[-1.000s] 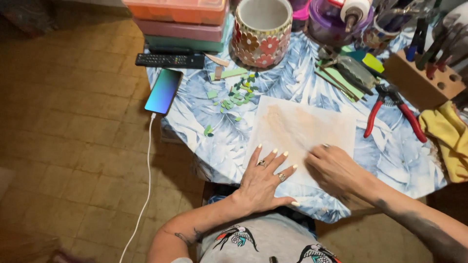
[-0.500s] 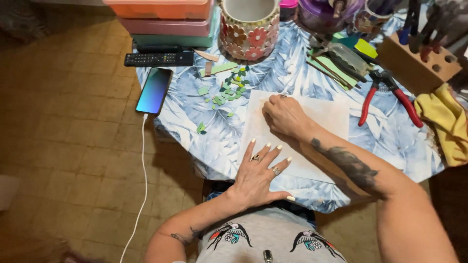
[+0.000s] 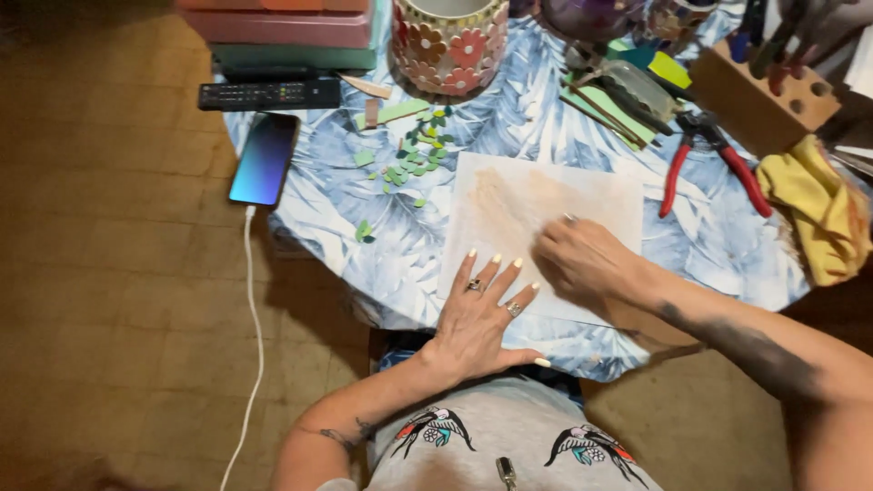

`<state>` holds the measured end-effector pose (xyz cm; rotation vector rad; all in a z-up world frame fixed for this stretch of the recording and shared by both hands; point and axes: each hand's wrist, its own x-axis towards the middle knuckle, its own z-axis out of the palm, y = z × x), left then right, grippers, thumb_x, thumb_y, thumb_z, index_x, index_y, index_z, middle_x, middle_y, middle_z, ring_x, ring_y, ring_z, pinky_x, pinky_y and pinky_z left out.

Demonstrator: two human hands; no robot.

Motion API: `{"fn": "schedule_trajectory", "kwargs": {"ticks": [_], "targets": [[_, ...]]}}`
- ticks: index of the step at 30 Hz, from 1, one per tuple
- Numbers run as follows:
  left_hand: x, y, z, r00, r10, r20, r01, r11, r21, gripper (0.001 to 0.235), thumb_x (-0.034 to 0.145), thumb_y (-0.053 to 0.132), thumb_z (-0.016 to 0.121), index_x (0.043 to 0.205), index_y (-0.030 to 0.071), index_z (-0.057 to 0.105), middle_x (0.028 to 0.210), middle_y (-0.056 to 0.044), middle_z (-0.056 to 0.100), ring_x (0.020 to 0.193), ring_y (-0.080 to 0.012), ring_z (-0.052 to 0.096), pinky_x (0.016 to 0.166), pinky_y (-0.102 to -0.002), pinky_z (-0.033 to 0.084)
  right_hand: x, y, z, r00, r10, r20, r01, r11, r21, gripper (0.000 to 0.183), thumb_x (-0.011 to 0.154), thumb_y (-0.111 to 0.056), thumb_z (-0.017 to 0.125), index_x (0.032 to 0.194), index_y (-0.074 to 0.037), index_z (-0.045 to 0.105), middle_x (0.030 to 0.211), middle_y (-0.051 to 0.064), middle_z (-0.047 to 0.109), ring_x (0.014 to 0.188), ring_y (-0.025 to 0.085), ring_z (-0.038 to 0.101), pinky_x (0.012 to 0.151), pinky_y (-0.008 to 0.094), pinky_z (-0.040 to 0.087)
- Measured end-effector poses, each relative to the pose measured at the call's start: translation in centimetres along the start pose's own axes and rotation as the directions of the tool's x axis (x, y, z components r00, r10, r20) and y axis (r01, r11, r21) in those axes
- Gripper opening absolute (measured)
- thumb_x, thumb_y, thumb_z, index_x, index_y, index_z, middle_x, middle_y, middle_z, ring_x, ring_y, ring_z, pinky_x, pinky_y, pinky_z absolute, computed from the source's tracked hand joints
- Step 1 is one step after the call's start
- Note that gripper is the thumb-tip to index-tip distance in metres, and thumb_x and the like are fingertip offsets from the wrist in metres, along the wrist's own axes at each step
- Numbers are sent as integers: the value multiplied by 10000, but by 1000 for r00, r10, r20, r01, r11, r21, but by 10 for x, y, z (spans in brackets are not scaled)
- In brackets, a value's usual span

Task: Sanding the edges of small green mosaic tiles using a piece of sandpaper on a table.

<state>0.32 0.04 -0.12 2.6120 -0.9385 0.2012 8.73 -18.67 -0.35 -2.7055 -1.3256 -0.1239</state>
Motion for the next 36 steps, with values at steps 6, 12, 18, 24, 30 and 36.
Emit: {"fn": "schedule_trajectory", "kwargs": {"ticks": [6, 12, 18, 24, 30, 36], "targets": [[1, 1, -1, 1000, -27, -11, 27, 999, -26, 729, 621, 677, 445, 1144, 171, 493, 1187, -132, 459, 1123, -314, 424, 1032, -537, 64, 106, 40, 47, 978, -15, -208, -16, 989, -146, 155, 732, -239, 453, 643, -112, 448, 598, 40, 400, 437, 256, 476, 388, 372, 396], [1, -1, 2, 1000, -23, 1, 23, 1000, -21, 717, 628, 684, 437, 1131, 179, 509, 1191, -122, 458, 1112, -303, 435, 1029, -535, 80, -1, 18, -6, 935, -334, 119, 346, 933, -99, 80, 712, -151, 374, 762, -107, 420, 686, 39, 394, 495, 265, 517, 419, 382, 449], [4, 0, -3, 1000, -12, -23, 11, 999, -46, 638, 620, 583, 568, 1101, 163, 552, 1154, -134, 498, 1069, -321, 474, 1012, -564, 113, -69, 50, -51, 849, -220, 480, 121, 966, 229, 40, 651, -139, 457, 671, -158, 488, 666, -7, 484, 589, 235, 553, 566, 367, 506], [29, -7, -3, 931, -110, -348, 1, 954, -299, 421, 736, 201, 595, 1119, 49, 507, 952, -105, 617, 890, -237, 600, 987, -531, 195, -30, 10, -42, 981, 172, -93, -91, 823, 561, 204, 864, -195, 422, 694, -85, 451, 657, 49, 429, 599, 276, 495, 515, 333, 393], [44, -2, -11, 888, -124, -442, -92, 895, -437, 354, 744, 73, 566, 1097, 86, 538, 910, -70, 633, 838, -243, 619, 810, -372, 444, -20, -18, -36, 938, 298, -180, -49, 624, 780, 233, 891, -159, 424, 702, -55, 512, 616, 58, 451, 558, 207, 474, 544, 308, 411], [47, -4, -6, 886, -151, -438, -71, 890, -451, 253, 737, 107, 614, 989, 117, 610, 866, -21, 645, 813, -192, 623, 715, -295, 468, -19, -18, -29, 928, 310, -205, -33, 619, 785, 248, 892, -167, 439, 681, -53, 501, 607, 54, 455, 545, 200, 463, 526, 303, 401]]}}
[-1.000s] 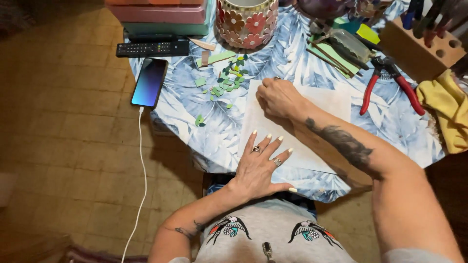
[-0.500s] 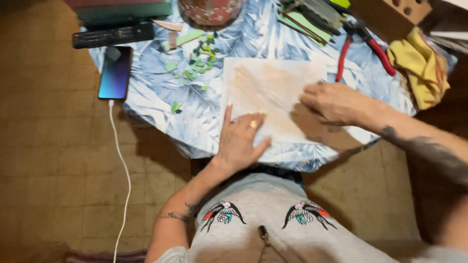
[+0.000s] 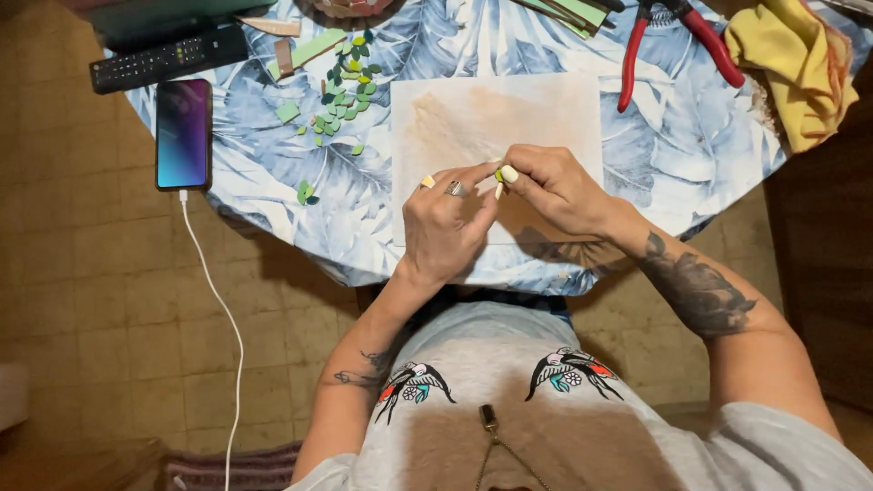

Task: Sanding the edges of small green mosaic tiles using a piece of sandpaper on a table.

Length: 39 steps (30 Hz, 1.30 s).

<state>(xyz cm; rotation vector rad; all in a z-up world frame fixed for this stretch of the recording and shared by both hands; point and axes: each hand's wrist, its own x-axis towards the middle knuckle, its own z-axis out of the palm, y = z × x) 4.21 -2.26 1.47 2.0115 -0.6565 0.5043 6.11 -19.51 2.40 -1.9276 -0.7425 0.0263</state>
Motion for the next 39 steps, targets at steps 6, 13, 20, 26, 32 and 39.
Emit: {"fn": "schedule_trajectory", "kwargs": {"ticks": [6, 13, 20, 26, 32, 39], "targets": [[-3, 5, 3, 998, 17, -61, -15, 999, 30, 191, 742, 111, 621, 933, 100, 620, 826, -28, 646, 792, -202, 622, 709, -302, 472, 0, -8, 0, 999, -31, -34, 30, 999, -42, 252, 906, -158, 414, 698, -41, 495, 599, 60, 433, 533, 197, 449, 521, 290, 406], [-21, 16, -14, 943, -26, 333, -104, 924, 369, 389, 769, 337, 566, 1086, 112, 540, 1083, -100, 540, 1025, -308, 500, 943, -565, 186, -53, 22, -17, 994, -43, 104, 105, 688, -718, 130, 777, -165, 522, 760, -39, 495, 655, 122, 426, 582, 323, 519, 480, 401, 446], [-35, 6, -15, 872, -90, 481, -112, 920, 375, 536, 750, 501, 509, 1158, 154, 515, 1235, -125, 448, 1159, -391, 379, 960, -632, 51, -8, 32, 7, 984, -45, 172, 163, 609, -776, 108, 782, -173, 459, 713, -90, 451, 645, 95, 401, 577, 315, 487, 470, 403, 400], [-32, 8, -14, 861, -107, 497, -138, 891, 433, 601, 709, 584, 492, 1155, 181, 505, 1224, -103, 445, 1152, -370, 387, 966, -629, 58, 95, 87, 43, 953, -260, 153, 278, 560, -780, 95, 763, -176, 462, 740, -85, 478, 665, 83, 426, 533, 292, 484, 460, 390, 405], [-35, 3, -8, 876, -48, 480, -180, 890, 418, 649, 677, 630, 492, 1153, 190, 503, 1204, -105, 457, 1122, -375, 413, 959, -621, 83, 30, 47, 5, 878, -385, 285, 466, 553, -691, 91, 759, -152, 419, 682, -105, 430, 659, 57, 383, 454, 282, 456, 409, 393, 386], [-36, 1, -7, 885, -24, 465, -178, 906, 385, 701, 648, 666, 491, 1136, 164, 520, 1186, -130, 474, 1107, -397, 416, 960, -619, 82, -38, 12, -31, 873, -241, 425, 485, 535, -692, 166, 777, -195, 354, 645, -118, 420, 655, 21, 340, 481, 234, 446, 421, 353, 393]]}}
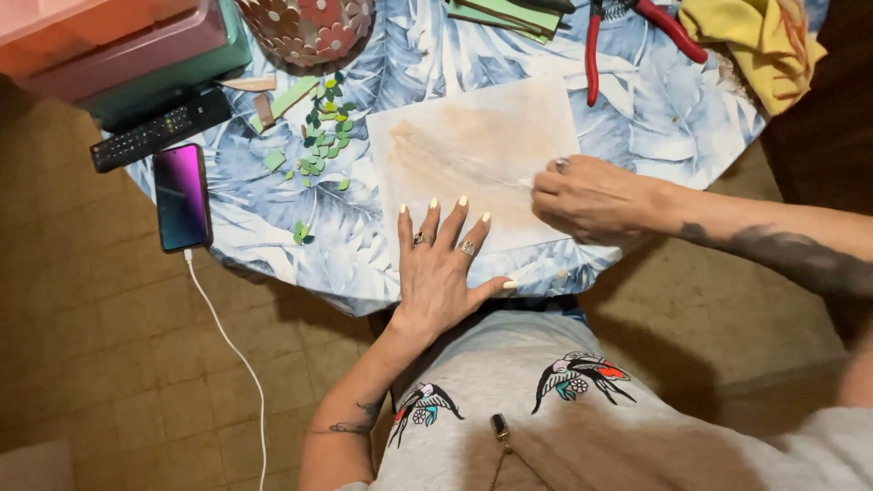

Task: Sanding the edges of small green mosaic tiles using a piece of sandpaper on a table.

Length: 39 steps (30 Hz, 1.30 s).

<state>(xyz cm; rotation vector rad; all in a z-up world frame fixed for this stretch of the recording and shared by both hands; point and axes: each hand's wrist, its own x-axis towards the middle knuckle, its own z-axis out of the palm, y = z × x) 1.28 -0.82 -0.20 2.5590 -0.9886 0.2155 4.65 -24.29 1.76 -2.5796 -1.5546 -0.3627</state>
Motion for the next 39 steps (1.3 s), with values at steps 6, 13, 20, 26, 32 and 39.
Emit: {"fn": "schedule_trajectory", "kwargs": {"ticks": [6, 13, 20, 26, 32, 39], "targets": [[0, 1, -1, 1000, -5, -2, 5, 1000, 24, 706, 637, 668, 485, 1133, 167, 514, 1193, -122, 473, 1101, -391, 426, 965, -621, 75, 92, 36, 69, 976, 81, -200, -60, 992, 107, 100, 794, -173, 416, 720, -107, 426, 687, 47, 383, 471, 287, 453, 400, 394, 380], [0, 3, -4, 999, -21, 25, 20, 999, 39, 695, 640, 666, 482, 1144, 188, 501, 1189, -105, 473, 1101, -383, 432, 951, -624, 120, 104, 43, 74, 958, -26, -286, 15, 999, -41, 150, 765, -181, 435, 649, -85, 431, 675, 58, 382, 445, 254, 452, 394, 372, 378], [-1, 1, -2, 1000, -11, -12, 11, 1000, 0, 723, 627, 679, 494, 1141, 171, 507, 1189, -126, 472, 1111, -401, 416, 961, -624, 80, 1, -2, 0, 1000, -3, 3, 3, 1000, 19, 121, 747, -220, 382, 679, -131, 426, 676, 10, 344, 471, 244, 446, 421, 370, 396], [-3, 1, 2, 999, -27, -41, 26, 1000, -7, 732, 614, 677, 507, 1134, 162, 511, 1197, -131, 463, 1125, -397, 398, 971, -621, 57, 66, 17, 48, 985, 121, -120, -112, 991, 74, 163, 808, -204, 403, 692, -94, 439, 655, 63, 384, 507, 294, 463, 432, 404, 382], [-2, 1, 1, 999, -41, -29, 41, 999, 1, 712, 637, 678, 482, 1147, 181, 498, 1192, -110, 466, 1126, -372, 405, 972, -624, 29, 125, 55, 95, 969, 21, -248, -30, 999, -32, 163, 789, -203, 438, 701, -66, 446, 679, 81, 399, 438, 285, 457, 401, 398, 375], [-3, 3, -4, 999, -50, -17, 50, 998, -28, 684, 649, 651, 507, 1132, 166, 516, 1193, -123, 468, 1128, -372, 408, 972, -620, 10, 22, 29, 30, 999, -17, -42, 19, 999, 37, 135, 753, -190, 432, 663, -89, 424, 682, 61, 377, 420, 273, 467, 401, 406, 394]]}}
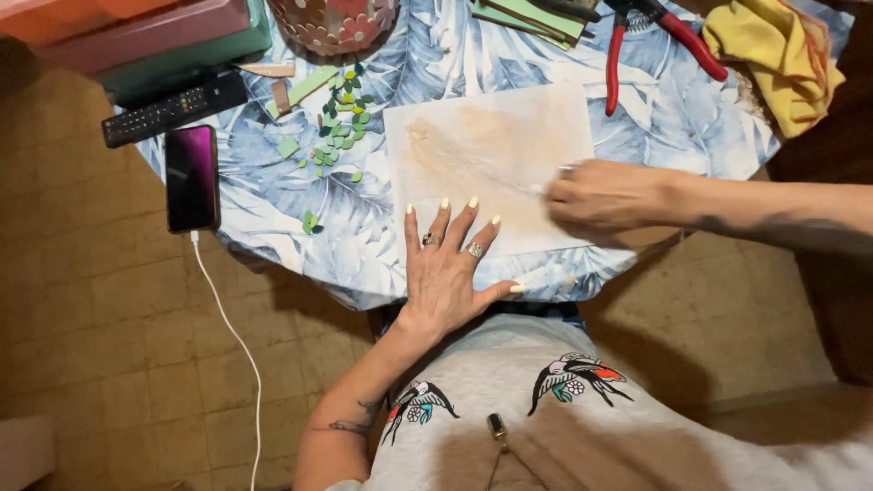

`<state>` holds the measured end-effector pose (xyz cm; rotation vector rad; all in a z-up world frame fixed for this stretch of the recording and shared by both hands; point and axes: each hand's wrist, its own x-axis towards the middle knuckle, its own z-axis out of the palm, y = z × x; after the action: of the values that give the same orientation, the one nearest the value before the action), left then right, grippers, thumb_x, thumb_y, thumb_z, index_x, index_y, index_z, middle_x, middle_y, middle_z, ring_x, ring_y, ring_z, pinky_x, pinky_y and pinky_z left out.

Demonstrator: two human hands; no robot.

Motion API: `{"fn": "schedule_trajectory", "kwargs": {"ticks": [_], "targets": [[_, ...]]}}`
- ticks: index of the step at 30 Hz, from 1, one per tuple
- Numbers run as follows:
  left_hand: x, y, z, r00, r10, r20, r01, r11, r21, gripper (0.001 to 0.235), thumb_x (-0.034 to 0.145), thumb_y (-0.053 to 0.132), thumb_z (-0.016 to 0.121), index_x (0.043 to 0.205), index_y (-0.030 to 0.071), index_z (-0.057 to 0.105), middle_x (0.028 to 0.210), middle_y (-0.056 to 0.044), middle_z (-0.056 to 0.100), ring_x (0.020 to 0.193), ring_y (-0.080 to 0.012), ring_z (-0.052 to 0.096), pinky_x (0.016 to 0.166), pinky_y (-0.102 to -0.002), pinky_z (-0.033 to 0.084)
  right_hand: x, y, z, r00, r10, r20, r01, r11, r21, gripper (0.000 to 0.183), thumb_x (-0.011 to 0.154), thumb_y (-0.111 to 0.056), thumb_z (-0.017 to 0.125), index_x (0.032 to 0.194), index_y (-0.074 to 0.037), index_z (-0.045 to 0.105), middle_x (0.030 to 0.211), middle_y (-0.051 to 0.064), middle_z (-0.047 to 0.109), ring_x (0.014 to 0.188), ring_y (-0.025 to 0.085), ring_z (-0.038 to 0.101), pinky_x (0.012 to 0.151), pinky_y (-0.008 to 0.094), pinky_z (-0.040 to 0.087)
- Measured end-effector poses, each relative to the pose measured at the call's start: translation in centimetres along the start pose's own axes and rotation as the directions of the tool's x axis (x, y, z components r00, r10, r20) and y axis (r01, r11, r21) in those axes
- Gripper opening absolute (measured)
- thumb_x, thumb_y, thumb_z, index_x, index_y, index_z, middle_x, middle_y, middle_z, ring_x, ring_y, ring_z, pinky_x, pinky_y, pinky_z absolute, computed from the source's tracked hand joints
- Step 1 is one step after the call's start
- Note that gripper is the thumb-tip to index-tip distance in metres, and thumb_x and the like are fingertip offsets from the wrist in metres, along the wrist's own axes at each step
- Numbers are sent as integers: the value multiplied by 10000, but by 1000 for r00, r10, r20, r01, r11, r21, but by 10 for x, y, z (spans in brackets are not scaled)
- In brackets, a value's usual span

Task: Sanding the edges of small green mosaic tiles using a piece of sandpaper on a table.

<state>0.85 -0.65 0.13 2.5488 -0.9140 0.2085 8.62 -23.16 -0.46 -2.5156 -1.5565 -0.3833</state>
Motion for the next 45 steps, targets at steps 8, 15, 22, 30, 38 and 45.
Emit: {"fn": "schedule_trajectory", "kwargs": {"ticks": [8, 15, 22, 30, 38, 45], "targets": [[18, 1, 4, 986, -53, -157, 15, 973, -232, 427, 741, 351, 564, 1099, 124, 510, 1080, -89, 544, 1019, -285, 524, 965, -577, 132, -23, -20, -18, 924, 378, 65, -378, 870, 315, 210, 843, -238, 410, 721, -68, 431, 709, 78, 412, 582, 320, 509, 522, 399, 416], [31, 14, -5, 919, -326, -222, -59, 443, -895, 269, 841, 42, 453, 1091, 15, 549, 985, -135, 605, 940, -200, 582, 778, -304, 494, 40, -83, -27, 658, 741, -134, -357, 464, 811, 251, 909, -159, 397, 690, -73, 484, 565, 16, 393, 545, 154, 415, 561, 271, 397], [29, 15, 2, 907, -382, -179, -35, 355, -934, 265, 854, 16, 442, 1093, 13, 555, 1014, -134, 605, 957, -162, 561, 825, -312, 470, 50, -90, -31, 603, 774, -194, -385, 495, 779, 218, 897, -145, 436, 706, -62, 500, 547, 29, 404, 537, 176, 455, 557, 274, 406], [27, 17, 0, 895, -398, -200, -36, 381, -924, 236, 875, 65, 445, 1068, 11, 570, 953, -130, 622, 901, -143, 560, 780, -305, 477, 54, -96, -32, 568, 793, -221, -379, 490, 785, 226, 902, -115, 420, 714, -38, 519, 534, 66, 416, 520, 148, 420, 533, 276, 402], [5, 12, -12, 986, -57, -157, 18, 970, -244, 355, 801, 230, 529, 1106, 48, 525, 1064, -164, 543, 1003, -335, 519, 921, -505, 267, -18, -60, -4, 864, 479, -159, -477, 877, 48, 120, 795, -140, 506, 691, -89, 478, 616, 58, 422, 598, 262, 521, 510, 325, 432], [-6, 2, -2, 999, -35, 27, 37, 997, -63, 387, 811, 356, 490, 1093, 101, 560, 1164, -138, 506, 1114, -331, 445, 978, -587, 64, 29, -39, 13, 958, 262, -114, -262, 965, 17, 92, 784, -157, 480, 736, -78, 479, 647, 100, 448, 599, 308, 525, 478, 383, 421]]}}
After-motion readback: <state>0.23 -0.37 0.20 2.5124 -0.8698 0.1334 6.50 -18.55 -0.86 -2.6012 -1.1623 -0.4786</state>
